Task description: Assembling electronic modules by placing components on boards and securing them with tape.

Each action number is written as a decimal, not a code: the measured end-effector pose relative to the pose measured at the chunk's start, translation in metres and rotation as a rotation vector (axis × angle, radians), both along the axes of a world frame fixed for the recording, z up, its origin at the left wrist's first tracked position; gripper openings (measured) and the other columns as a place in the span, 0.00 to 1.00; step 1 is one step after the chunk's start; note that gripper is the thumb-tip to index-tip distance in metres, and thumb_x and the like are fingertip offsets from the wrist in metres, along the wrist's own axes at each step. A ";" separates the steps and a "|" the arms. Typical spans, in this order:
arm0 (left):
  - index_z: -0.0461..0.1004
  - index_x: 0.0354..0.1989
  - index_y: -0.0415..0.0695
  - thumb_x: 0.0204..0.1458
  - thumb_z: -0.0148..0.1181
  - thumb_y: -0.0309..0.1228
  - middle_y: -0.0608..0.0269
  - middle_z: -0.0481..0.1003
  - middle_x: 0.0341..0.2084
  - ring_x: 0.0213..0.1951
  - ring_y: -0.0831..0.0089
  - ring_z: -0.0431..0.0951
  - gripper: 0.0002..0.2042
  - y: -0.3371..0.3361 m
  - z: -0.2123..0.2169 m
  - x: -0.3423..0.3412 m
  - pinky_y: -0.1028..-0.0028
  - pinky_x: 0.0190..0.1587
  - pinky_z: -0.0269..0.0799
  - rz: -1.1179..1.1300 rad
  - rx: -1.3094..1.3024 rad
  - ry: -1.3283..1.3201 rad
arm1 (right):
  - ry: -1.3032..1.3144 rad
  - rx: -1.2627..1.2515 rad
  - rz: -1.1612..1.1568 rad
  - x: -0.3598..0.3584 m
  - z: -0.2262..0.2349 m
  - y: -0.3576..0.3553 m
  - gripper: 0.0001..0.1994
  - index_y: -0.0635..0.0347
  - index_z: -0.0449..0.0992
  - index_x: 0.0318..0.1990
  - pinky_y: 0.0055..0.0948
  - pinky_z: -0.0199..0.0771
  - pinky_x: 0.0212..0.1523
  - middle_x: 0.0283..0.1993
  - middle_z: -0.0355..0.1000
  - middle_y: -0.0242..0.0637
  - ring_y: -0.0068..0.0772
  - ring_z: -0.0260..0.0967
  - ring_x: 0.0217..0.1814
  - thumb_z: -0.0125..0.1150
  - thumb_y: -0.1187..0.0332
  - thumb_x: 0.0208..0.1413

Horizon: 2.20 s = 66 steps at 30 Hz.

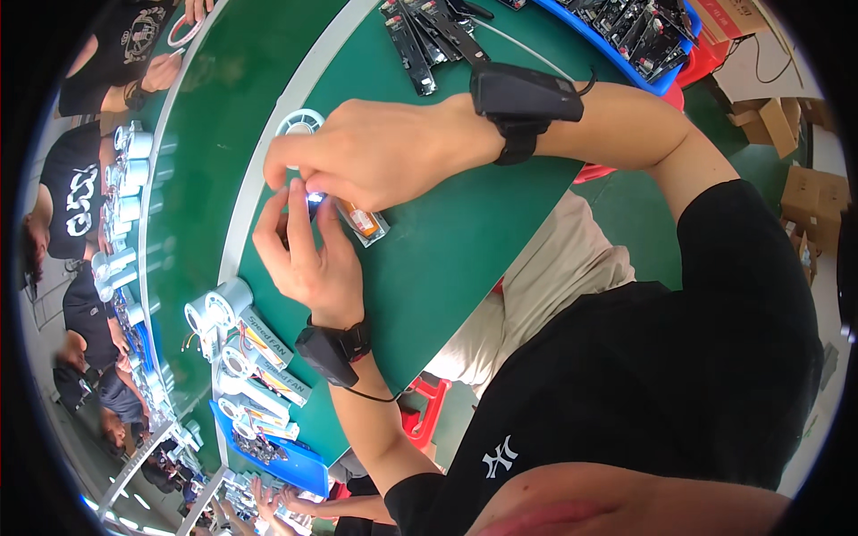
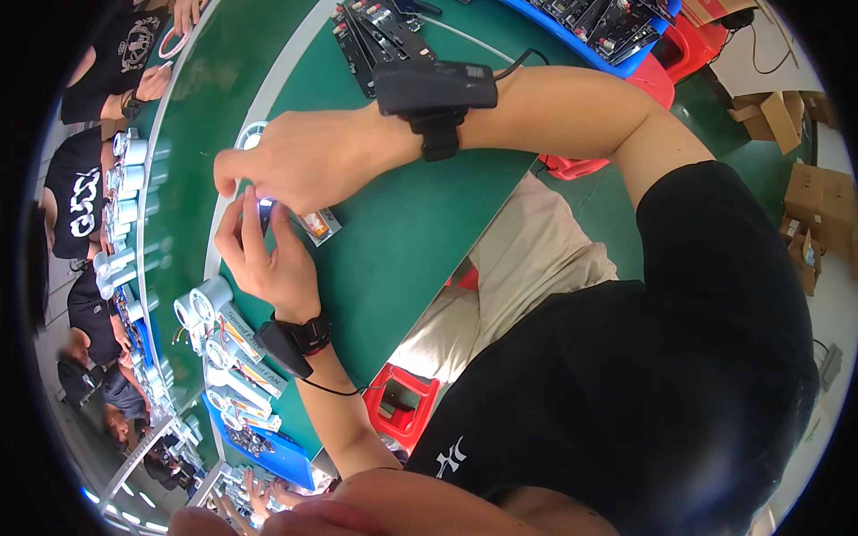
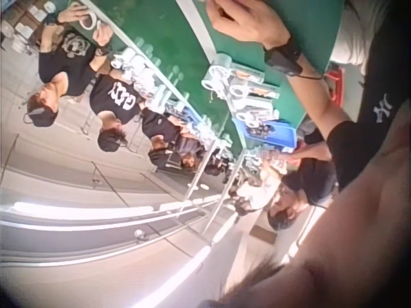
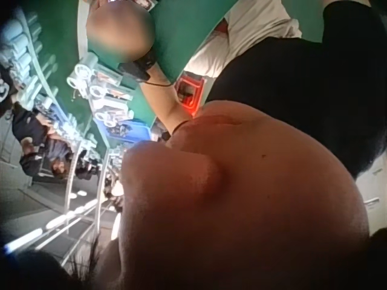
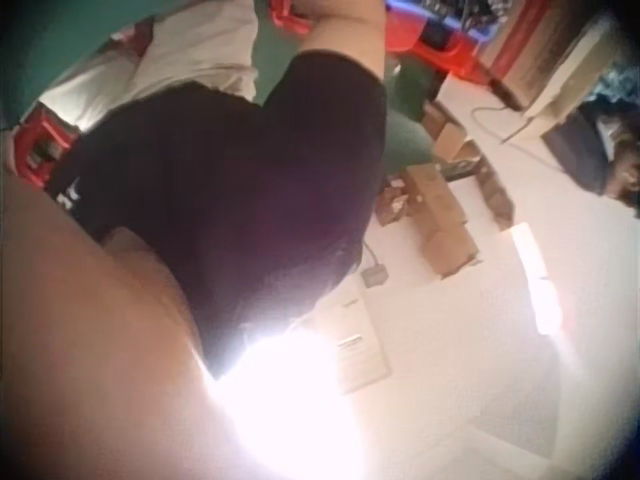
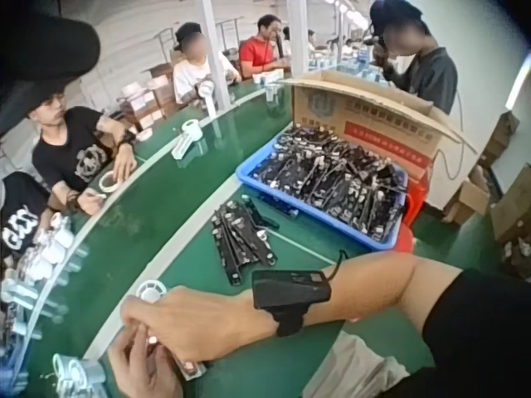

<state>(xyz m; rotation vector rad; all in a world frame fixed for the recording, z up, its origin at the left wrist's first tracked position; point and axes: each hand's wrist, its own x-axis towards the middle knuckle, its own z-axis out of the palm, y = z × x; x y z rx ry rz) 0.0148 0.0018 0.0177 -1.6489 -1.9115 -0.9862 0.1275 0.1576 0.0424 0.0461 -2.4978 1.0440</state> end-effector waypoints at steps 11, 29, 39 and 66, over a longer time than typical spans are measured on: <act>0.76 0.54 0.34 0.60 0.64 0.25 0.63 0.80 0.38 0.34 0.79 0.75 0.15 -0.007 0.010 -0.009 0.77 0.36 0.68 -0.268 -0.050 -1.612 | -0.256 -0.372 0.028 0.003 0.029 0.023 0.11 0.68 0.79 0.41 0.31 0.75 0.31 0.29 0.77 0.42 0.32 0.76 0.28 0.61 0.67 0.60; 0.74 0.55 0.33 0.58 0.64 0.23 0.62 0.79 0.39 0.35 0.79 0.76 0.17 -0.008 0.007 -0.001 0.78 0.35 0.68 -0.229 -0.047 -1.618 | 0.034 0.319 -0.022 -0.002 -0.003 0.018 0.07 0.64 0.76 0.37 0.35 0.75 0.33 0.34 0.76 0.39 0.41 0.77 0.35 0.63 0.69 0.56; 0.75 0.51 0.34 0.57 0.65 0.24 0.63 0.77 0.37 0.33 0.80 0.75 0.15 -0.006 0.006 -0.002 0.80 0.31 0.67 -0.138 -0.114 -1.557 | -0.064 0.694 -0.184 0.006 -0.002 -0.004 0.08 0.63 0.75 0.38 0.34 0.80 0.36 0.40 0.71 0.36 0.37 0.77 0.40 0.62 0.74 0.50; 0.73 0.51 0.32 0.56 0.67 0.26 0.60 0.78 0.35 0.27 0.78 0.77 0.17 -0.006 0.011 0.006 0.79 0.23 0.71 -0.056 -0.179 -1.546 | -0.163 0.566 -0.160 0.008 -0.001 0.001 0.10 0.59 0.76 0.47 0.44 0.78 0.33 0.37 0.75 0.41 0.49 0.77 0.33 0.59 0.70 0.59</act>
